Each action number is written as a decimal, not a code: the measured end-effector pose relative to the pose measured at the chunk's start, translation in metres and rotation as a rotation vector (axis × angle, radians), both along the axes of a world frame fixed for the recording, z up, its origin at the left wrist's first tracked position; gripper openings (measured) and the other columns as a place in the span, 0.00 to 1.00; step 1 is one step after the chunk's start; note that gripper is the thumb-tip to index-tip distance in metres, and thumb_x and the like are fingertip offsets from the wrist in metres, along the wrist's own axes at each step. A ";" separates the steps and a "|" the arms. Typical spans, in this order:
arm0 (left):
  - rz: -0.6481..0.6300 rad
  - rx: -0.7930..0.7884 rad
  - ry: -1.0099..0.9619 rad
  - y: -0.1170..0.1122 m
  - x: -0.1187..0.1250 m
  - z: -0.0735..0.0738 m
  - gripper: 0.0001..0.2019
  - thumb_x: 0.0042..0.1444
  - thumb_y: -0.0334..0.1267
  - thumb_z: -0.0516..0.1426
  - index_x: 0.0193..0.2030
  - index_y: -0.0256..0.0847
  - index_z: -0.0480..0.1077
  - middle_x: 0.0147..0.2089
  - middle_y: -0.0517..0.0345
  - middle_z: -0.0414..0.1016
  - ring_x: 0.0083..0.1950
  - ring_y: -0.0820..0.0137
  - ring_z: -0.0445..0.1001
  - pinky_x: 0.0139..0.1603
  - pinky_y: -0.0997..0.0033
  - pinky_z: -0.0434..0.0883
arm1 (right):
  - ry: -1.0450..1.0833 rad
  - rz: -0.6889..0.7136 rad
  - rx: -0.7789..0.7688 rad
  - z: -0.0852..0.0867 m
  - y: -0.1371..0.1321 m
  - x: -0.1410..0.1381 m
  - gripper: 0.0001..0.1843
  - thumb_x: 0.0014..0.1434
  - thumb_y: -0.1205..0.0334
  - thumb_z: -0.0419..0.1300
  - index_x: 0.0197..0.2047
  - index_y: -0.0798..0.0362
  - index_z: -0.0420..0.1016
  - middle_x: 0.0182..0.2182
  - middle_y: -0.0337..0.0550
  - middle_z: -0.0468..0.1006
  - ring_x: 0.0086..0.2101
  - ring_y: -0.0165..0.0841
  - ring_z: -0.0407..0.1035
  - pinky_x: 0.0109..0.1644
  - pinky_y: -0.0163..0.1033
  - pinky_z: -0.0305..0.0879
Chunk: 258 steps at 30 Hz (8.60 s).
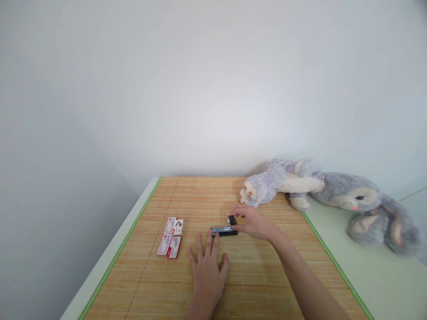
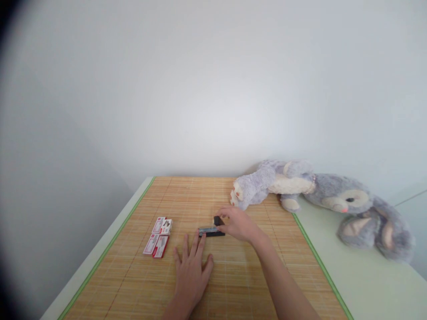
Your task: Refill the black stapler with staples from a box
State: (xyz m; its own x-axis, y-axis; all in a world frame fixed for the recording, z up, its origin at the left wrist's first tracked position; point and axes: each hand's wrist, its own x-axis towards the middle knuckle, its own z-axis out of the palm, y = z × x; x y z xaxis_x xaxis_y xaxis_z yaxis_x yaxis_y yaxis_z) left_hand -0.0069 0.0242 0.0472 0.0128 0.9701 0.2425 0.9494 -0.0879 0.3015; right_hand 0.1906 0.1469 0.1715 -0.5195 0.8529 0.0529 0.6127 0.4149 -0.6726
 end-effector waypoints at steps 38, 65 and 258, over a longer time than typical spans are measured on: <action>-0.361 -0.164 -0.289 -0.008 -0.026 0.010 0.31 0.62 0.42 0.60 0.71 0.53 0.62 0.64 0.54 0.74 0.66 0.56 0.67 0.71 0.48 0.59 | 0.457 -0.442 -0.759 -0.116 -0.127 0.009 0.34 0.58 0.27 0.56 0.48 0.50 0.72 0.22 0.30 0.71 0.15 0.25 0.60 0.19 0.31 0.51; -0.289 -0.175 -0.231 0.012 -0.064 0.010 0.19 0.55 0.49 0.68 0.54 0.62 0.77 0.67 0.61 0.69 0.67 0.53 0.62 0.68 0.44 0.56 | -0.377 -0.004 -0.034 -0.069 -0.064 -0.049 0.08 0.56 0.62 0.64 0.35 0.46 0.87 0.31 0.45 0.86 0.34 0.41 0.78 0.39 0.38 0.62; 0.019 -0.132 -0.573 0.001 -0.014 0.009 0.27 0.57 0.48 0.62 0.63 0.46 0.69 0.50 0.50 0.75 0.54 0.54 0.75 0.58 0.50 0.71 | 0.453 -0.497 -0.298 -0.121 -0.111 -0.013 0.32 0.65 0.40 0.56 0.62 0.53 0.74 0.31 0.42 0.76 0.33 0.39 0.71 0.40 0.43 0.68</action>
